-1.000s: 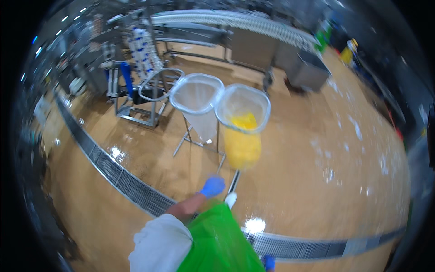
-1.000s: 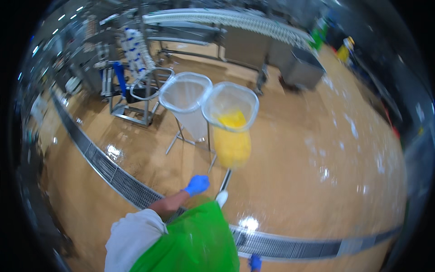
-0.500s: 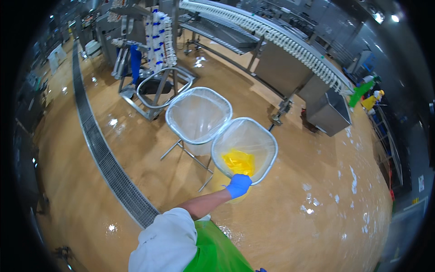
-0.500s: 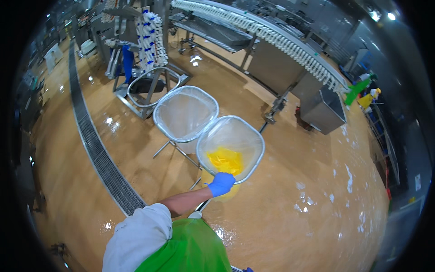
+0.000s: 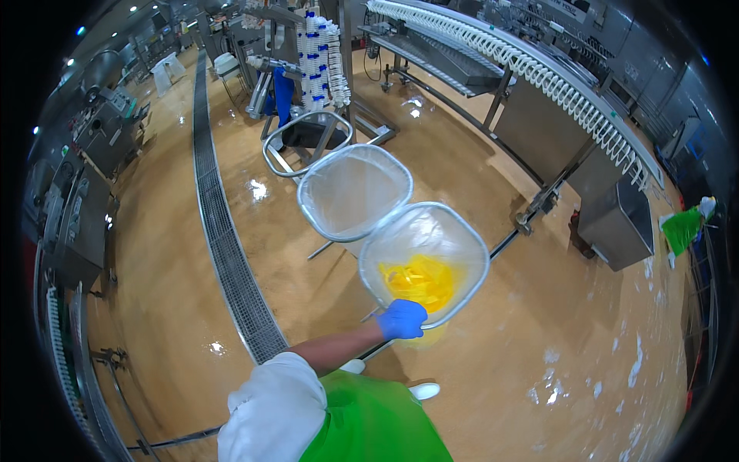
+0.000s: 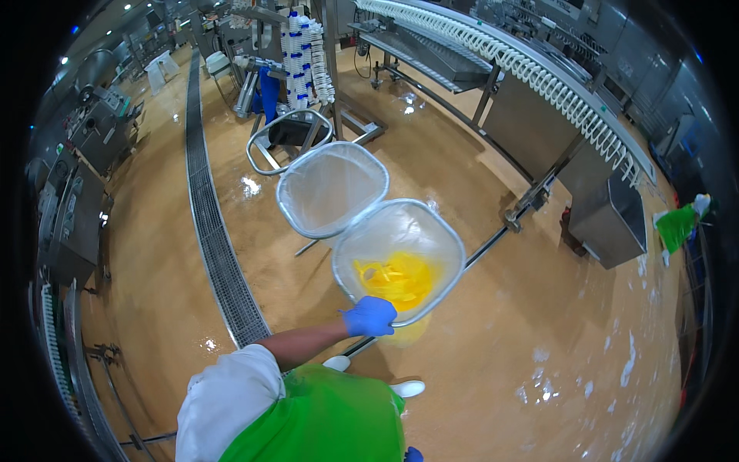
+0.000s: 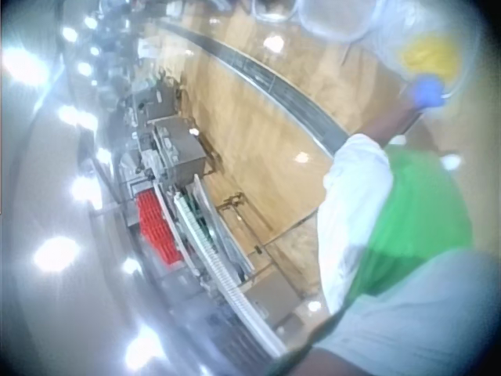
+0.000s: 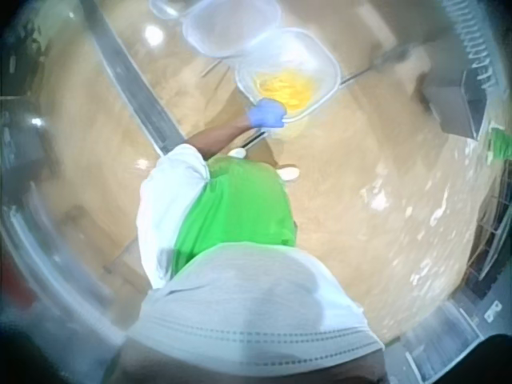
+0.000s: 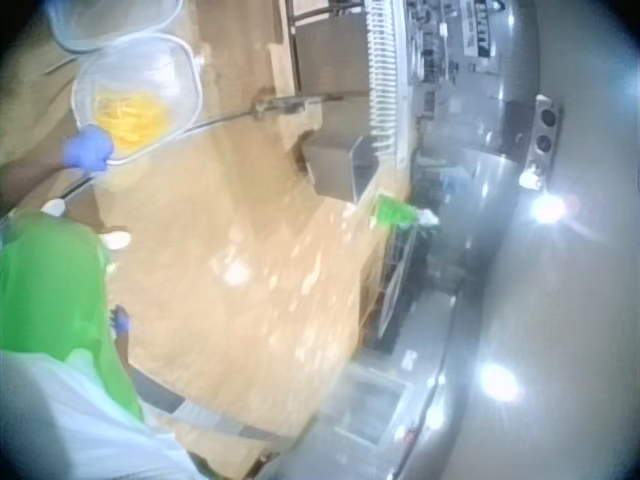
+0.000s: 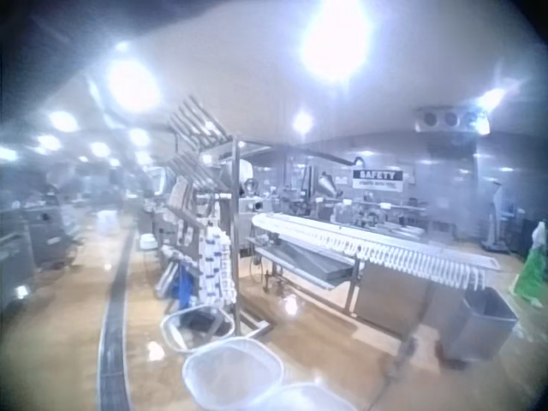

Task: The person moves a metal bin, then assembles a machine by inserting and tightening bolts and attaching a metal cover. The person handles bolts, a metal cover, and the machine components directly with gloved hands.

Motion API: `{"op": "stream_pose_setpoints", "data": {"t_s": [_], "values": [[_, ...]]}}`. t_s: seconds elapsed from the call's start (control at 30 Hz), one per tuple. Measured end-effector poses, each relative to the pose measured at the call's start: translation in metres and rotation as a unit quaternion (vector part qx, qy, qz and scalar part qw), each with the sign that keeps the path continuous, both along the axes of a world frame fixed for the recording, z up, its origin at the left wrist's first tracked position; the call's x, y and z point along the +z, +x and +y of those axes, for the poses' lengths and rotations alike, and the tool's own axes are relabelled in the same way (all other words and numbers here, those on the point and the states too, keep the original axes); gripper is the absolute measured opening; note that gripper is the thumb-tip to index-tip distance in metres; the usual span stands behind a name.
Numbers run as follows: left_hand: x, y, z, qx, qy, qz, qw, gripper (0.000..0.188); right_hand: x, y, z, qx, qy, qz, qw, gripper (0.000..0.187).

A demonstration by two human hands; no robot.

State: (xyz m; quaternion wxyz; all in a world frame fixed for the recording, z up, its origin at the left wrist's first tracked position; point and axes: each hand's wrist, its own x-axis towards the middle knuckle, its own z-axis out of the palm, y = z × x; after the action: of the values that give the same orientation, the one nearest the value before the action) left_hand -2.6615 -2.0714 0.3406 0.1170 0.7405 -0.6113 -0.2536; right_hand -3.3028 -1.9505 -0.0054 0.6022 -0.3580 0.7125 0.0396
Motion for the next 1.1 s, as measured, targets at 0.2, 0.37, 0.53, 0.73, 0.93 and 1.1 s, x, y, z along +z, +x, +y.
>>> {"op": "stream_pose_setpoints", "data": {"t_s": [0.2,0.37,0.53,0.73,0.93,1.1], "values": [[0.045,-0.104,-0.102,-0.023,-0.092,0.061,0.994,0.043,0.022,-0.042,-0.124,-0.058,-0.019,-0.042,0.997,0.048],[0.009,-0.191,-0.207,-0.110,-0.051,0.176,0.977,0.043,0.034,-0.112,-0.249,-0.099,-0.038,-0.044,0.993,0.039],[-0.205,-0.199,-0.215,-0.122,0.203,0.016,0.971,0.048,0.075,-0.093,-0.390,-0.078,-0.133,-0.035,0.987,0.031],[-0.292,-0.166,-0.128,0.092,0.517,0.026,0.851,0.053,0.069,-0.125,-0.479,-0.101,-0.272,-0.110,0.951,0.032],[-0.268,-0.246,-0.397,-0.144,0.528,0.007,0.837,0.062,0.015,-0.274,-0.485,0.126,-0.012,0.114,0.985,0.036],[-0.312,-0.376,-0.698,-0.258,0.345,-0.042,0.902,0.058,0.113,-0.328,-0.529,-0.186,0.153,0.097,0.966,0.042]]}}
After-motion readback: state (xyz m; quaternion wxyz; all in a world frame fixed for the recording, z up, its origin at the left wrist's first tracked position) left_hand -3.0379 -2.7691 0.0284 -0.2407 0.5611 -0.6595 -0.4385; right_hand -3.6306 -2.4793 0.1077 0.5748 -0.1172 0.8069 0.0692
